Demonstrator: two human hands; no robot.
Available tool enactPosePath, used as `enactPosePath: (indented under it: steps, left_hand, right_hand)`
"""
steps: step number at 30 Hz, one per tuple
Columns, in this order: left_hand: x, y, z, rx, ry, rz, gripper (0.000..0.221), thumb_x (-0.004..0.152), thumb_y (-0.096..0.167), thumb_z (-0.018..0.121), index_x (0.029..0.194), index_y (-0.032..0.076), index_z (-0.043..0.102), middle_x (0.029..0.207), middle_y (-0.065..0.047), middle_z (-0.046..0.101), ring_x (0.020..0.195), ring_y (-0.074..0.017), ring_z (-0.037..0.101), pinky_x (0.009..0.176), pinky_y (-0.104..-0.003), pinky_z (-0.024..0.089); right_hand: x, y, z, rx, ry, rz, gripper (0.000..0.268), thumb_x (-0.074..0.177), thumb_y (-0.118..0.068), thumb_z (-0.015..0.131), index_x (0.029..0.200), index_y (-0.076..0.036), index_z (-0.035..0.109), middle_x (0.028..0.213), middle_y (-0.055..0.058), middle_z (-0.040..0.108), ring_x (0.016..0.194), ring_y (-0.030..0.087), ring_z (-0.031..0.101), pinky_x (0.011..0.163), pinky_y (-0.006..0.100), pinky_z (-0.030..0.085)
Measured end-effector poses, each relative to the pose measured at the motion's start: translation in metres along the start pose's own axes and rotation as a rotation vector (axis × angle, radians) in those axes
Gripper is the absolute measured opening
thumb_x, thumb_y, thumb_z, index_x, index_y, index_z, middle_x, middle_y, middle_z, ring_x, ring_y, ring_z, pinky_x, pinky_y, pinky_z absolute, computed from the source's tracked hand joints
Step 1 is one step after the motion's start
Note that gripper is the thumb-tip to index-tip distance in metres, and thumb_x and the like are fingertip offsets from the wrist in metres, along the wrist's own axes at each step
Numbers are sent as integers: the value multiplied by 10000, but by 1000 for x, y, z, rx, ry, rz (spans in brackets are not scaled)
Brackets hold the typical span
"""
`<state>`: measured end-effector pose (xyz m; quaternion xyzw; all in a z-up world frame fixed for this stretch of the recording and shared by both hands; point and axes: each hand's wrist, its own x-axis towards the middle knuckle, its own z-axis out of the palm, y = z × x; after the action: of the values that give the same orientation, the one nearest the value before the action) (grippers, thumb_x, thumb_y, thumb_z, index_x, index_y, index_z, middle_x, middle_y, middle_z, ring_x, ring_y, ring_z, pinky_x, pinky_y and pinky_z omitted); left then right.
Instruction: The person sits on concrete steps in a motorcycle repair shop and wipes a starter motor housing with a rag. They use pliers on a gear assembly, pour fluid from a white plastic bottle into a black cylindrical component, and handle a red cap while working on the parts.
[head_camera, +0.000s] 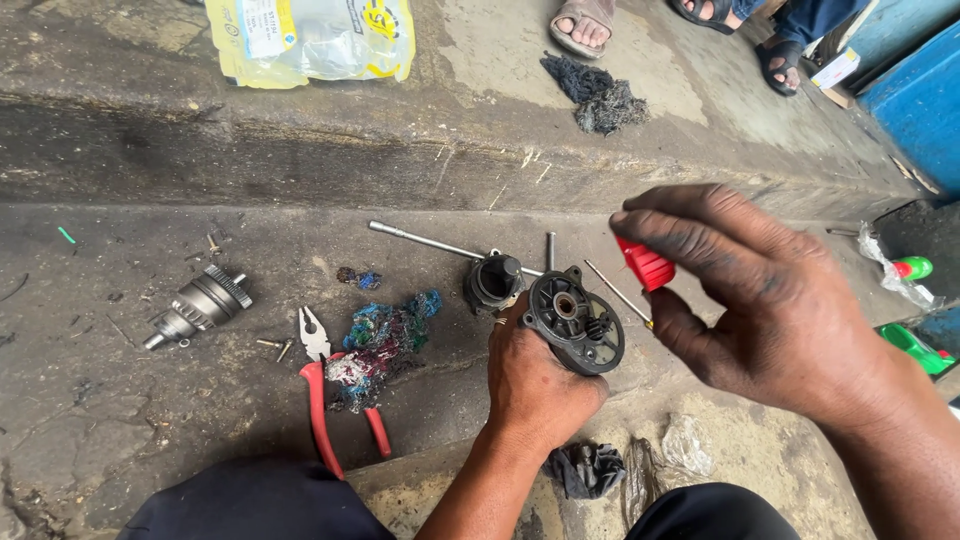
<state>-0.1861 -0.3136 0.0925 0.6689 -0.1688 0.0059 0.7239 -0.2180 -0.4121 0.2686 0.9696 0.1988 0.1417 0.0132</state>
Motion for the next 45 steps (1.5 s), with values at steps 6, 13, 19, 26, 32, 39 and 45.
enactPosePath:
  steps: [6,13,19,26,32,39,45]
  left_hand:
    - [-3,3,-1,-34,-63,-21,422,585,41,803,984,118,689,998,-66,735,980,-264,735,865,-420,567]
    - [-5,9,-6,31,-52,-28,548,550,37,801,1066,83,622,1002,-113,699,983,-335,699,865,-443,545]
    - [-4,11,-7,-32,-43,-34,548,546,46,786,1070,88,630,1014,-113,707,984,-338,708,857,-445,561]
    - [-2,9,-6,32,-90,-89,597,563,45,810,1121,98,607,1047,-110,684,1030,-329,689,929,-468,517]
    - [-2,8,-7,62,-69,-70,551,598,40,793,1115,84,606,1039,-121,677,1020,-343,681,905,-475,527]
    - [-4,7,-9,51,-48,-46,469,597,13,782,1039,71,635,982,-133,681,949,-328,698,847,-484,533]
    - [-3,12,-12,71,-47,-57,410,626,27,780,1013,73,651,978,-125,684,935,-339,696,822,-480,539]
  right_hand:
    - [-7,6,19,93,-51,20,589,739,-30,766,1311,-87,634,1320,143,654,1113,314,706,810,344,595]
    - [-11,4,38,199,-111,75,620,659,-28,773,1263,-83,640,1260,121,710,1116,326,713,910,402,582]
    - [-9,3,38,204,-146,94,602,674,-43,792,1255,-89,642,1254,123,715,1103,323,713,900,400,579]
    - [-7,2,43,234,-127,61,543,700,-49,791,1224,-97,659,1244,109,720,1115,318,717,922,395,576]
    - [-9,-4,49,219,-113,72,528,718,-54,785,1230,-94,662,1261,116,709,1093,329,720,882,396,589]
    - [-17,-10,51,126,-23,113,534,743,-71,787,1258,-75,644,1289,129,703,1109,318,720,909,405,598]
    - [-28,-11,63,36,62,167,557,749,-99,813,1279,-68,642,1259,142,715,1104,318,722,914,402,597]
